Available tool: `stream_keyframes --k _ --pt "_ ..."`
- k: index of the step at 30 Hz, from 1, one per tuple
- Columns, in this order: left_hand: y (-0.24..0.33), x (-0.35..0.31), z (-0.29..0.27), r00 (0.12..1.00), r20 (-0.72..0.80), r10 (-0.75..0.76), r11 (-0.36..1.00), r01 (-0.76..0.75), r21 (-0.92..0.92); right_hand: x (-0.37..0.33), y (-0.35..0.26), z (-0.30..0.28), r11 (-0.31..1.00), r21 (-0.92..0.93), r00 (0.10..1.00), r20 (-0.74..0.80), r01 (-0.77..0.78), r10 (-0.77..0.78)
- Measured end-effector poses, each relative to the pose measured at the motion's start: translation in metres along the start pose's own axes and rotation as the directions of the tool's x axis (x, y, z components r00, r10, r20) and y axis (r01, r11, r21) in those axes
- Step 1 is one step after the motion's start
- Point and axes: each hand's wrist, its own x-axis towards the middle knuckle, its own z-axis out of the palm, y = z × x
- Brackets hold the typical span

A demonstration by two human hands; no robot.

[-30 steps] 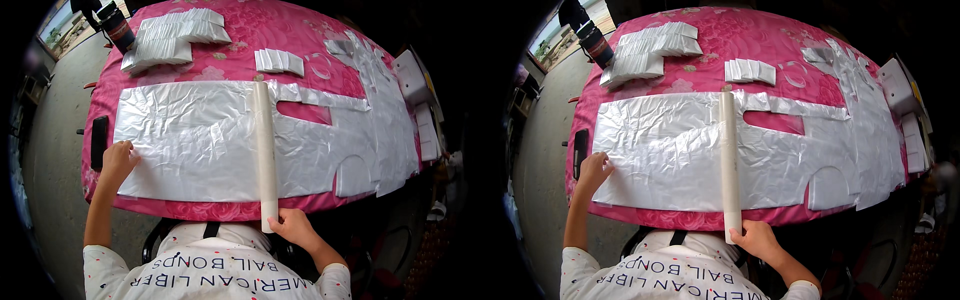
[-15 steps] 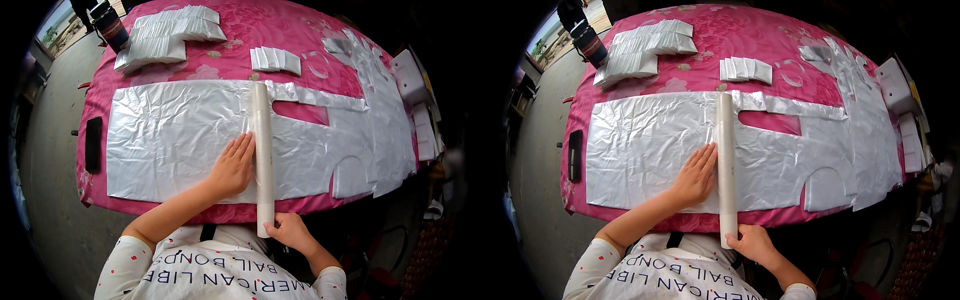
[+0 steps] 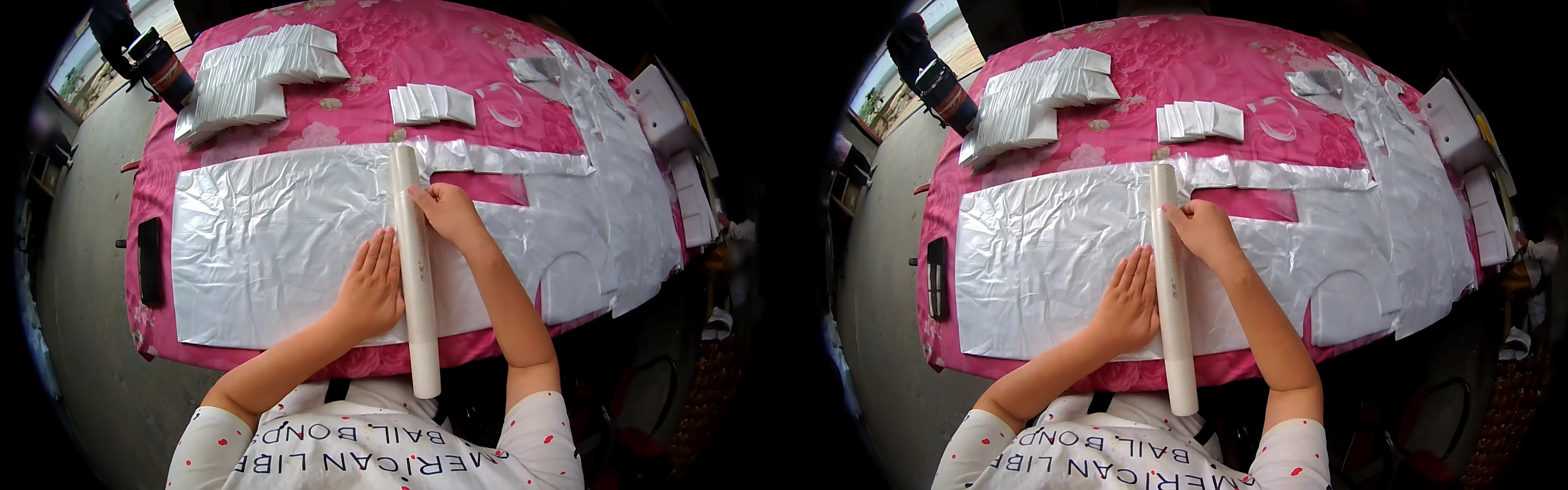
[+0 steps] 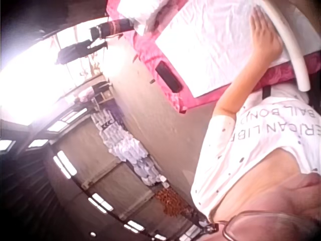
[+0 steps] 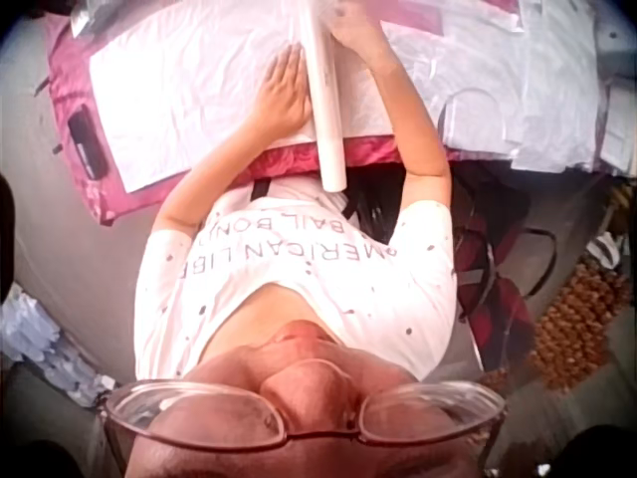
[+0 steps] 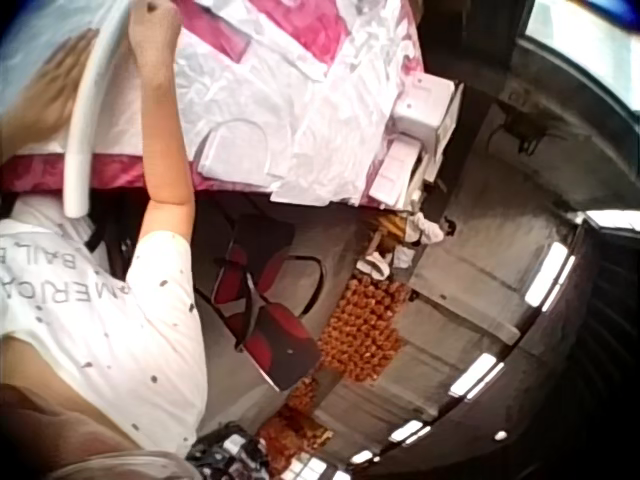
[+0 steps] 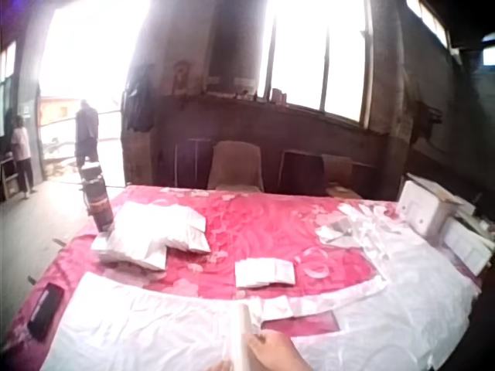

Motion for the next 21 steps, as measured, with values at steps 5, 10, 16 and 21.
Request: stream_keyframes --k 5,10,16,21 --pt "0.003 0.001 -0.003 1.000 0.003 0.000 1.000 0.000 -0.005 0.067 0.022 0.013 0.456 0.887 0.991 -0.119 0.077 0.064" --pt "0.000 -0.001 -0.004 1.000 -0.012 -0.005 1.000 0.005 -0.017 0.084 0.050 -0.066 -0.080 0.958 0.955 -0.262 0.274 0.135" --pt "0.004 0.000 -0.004 1.000 -0.008 0.013 1.000 -0.013 -0.022 0.075 0.112 -0.228 0.008 0.885 0.878 -0.462 0.465 0.123" --pt "0.002 -0.002 -0.002 1.000 -0.007 -0.004 1.000 0.004 0.010 0.027 -0.007 -0.184 0.188 0.824 0.804 -0.564 0.534 0.190"
